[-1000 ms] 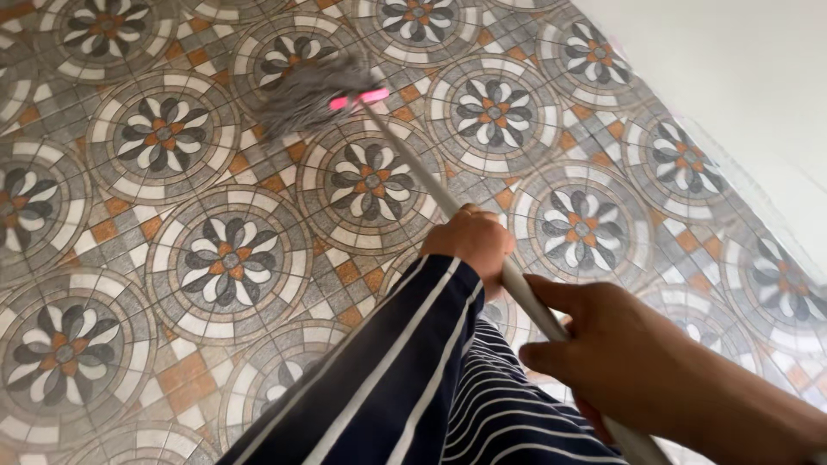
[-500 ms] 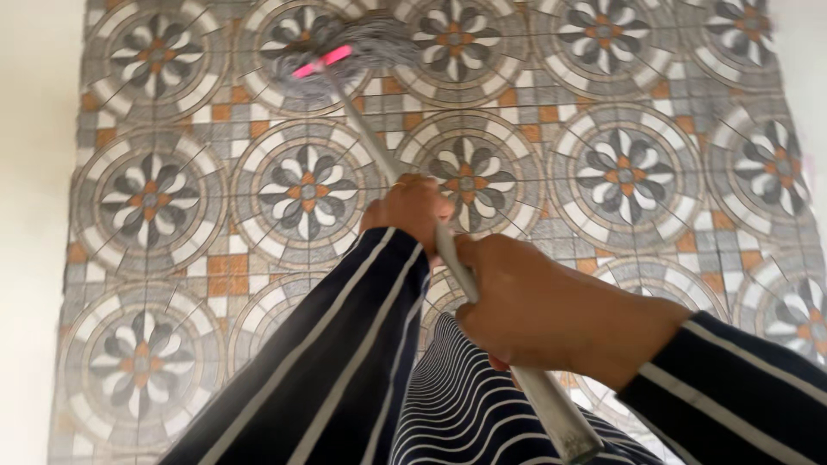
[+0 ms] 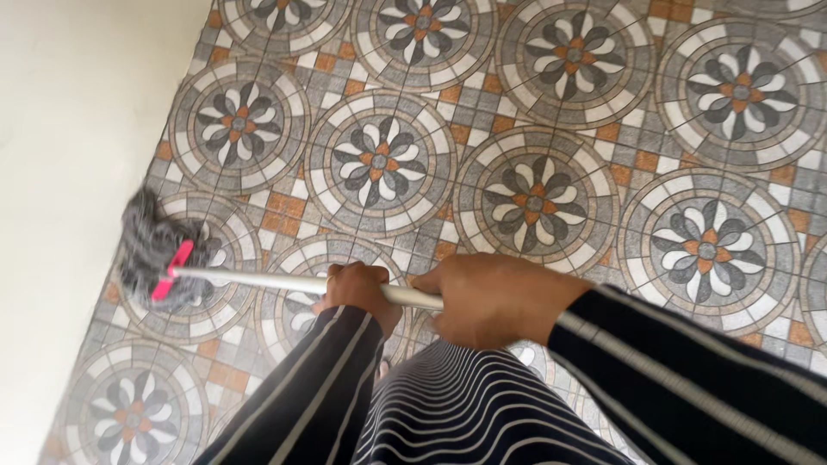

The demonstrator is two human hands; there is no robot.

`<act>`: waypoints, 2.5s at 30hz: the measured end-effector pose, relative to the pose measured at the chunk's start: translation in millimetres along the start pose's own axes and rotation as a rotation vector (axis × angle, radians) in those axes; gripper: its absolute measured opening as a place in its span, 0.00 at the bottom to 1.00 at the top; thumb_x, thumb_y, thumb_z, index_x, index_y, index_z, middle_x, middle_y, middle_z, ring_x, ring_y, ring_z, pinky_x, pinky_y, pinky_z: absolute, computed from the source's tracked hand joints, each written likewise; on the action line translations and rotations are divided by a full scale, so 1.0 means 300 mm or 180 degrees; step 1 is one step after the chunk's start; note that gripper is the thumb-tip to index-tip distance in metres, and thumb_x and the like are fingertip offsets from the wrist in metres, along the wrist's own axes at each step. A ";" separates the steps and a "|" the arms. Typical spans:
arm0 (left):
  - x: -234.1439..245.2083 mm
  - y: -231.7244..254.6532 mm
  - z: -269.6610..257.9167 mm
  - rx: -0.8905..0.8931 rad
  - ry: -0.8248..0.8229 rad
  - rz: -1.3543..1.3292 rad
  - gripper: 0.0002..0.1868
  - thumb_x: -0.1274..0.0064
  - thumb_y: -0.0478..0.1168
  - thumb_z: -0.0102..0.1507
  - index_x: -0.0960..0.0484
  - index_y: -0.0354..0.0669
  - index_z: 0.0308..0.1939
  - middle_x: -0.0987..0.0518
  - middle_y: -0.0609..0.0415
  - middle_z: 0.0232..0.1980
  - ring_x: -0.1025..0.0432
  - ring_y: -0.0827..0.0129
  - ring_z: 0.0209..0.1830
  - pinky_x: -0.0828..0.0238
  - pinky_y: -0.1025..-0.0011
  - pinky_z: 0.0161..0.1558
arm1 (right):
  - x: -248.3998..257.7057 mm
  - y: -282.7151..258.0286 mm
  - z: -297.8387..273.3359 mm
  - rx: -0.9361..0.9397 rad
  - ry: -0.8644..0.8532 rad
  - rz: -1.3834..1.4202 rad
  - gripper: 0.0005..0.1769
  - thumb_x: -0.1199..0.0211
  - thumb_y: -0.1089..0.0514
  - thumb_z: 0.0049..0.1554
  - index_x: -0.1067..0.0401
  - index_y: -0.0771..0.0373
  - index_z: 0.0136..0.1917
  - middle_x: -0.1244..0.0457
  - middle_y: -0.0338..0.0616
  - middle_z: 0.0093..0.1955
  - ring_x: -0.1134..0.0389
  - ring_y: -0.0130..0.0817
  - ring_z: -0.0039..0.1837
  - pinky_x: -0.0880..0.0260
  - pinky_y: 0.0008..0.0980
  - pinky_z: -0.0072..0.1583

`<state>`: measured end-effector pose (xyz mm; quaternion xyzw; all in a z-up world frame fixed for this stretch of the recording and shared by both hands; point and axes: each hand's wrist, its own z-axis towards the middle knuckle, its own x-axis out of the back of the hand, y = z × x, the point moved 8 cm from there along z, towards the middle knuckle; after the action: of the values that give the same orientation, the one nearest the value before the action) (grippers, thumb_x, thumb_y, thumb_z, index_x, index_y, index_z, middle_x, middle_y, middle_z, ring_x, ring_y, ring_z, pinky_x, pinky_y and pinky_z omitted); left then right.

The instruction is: The person mops a tiled floor using a mop, moving the mop head back and forth across the surface while walking through the area.

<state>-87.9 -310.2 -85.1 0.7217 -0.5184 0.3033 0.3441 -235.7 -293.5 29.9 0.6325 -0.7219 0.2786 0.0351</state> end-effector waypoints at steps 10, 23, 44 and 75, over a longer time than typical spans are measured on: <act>-0.024 0.230 0.019 -0.0483 -0.0064 -0.0214 0.11 0.36 0.41 0.60 0.10 0.53 0.47 0.16 0.49 0.49 0.30 0.52 0.65 0.26 0.49 0.65 | 0.084 0.222 -0.084 -0.0428 0.0223 0.0589 0.30 0.46 0.45 0.67 0.36 0.49 0.80 0.29 0.50 0.58 0.25 0.44 0.53 0.26 0.45 0.58; -0.329 1.021 -0.146 -0.2750 -0.0665 0.1600 0.12 0.33 0.47 0.61 0.11 0.54 0.48 0.20 0.54 0.55 0.37 0.50 0.70 0.32 0.39 0.62 | -0.264 0.830 -0.418 -0.1776 0.1460 0.2535 0.29 0.41 0.35 0.62 0.26 0.46 0.71 0.29 0.52 0.44 0.25 0.42 0.44 0.26 0.46 0.53; -0.363 0.873 -0.465 -0.4140 -0.0192 0.1554 0.08 0.29 0.41 0.53 0.14 0.59 0.30 0.19 0.66 0.43 0.27 0.69 0.59 0.40 0.46 0.65 | -0.526 0.310 -0.579 -0.1922 0.1427 0.3518 0.19 0.41 0.57 0.63 0.36 0.70 0.63 0.32 0.56 0.34 0.27 0.43 0.30 0.25 0.39 0.31; -0.425 -0.304 -0.953 -0.2573 0.0416 -0.0020 0.12 0.32 0.41 0.49 0.22 0.45 0.23 0.22 0.50 0.38 0.29 0.49 0.49 0.27 0.54 0.47 | -1.214 -0.157 -0.673 -0.0466 0.0985 0.3037 0.42 0.27 0.61 0.42 0.27 0.57 0.72 0.35 0.47 0.27 0.37 0.31 0.25 0.36 0.33 0.29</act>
<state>-59.3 11.2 -37.5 0.5092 -0.5707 0.1193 0.6331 -180.7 120.0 70.0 0.1794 -0.9345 0.3027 0.0547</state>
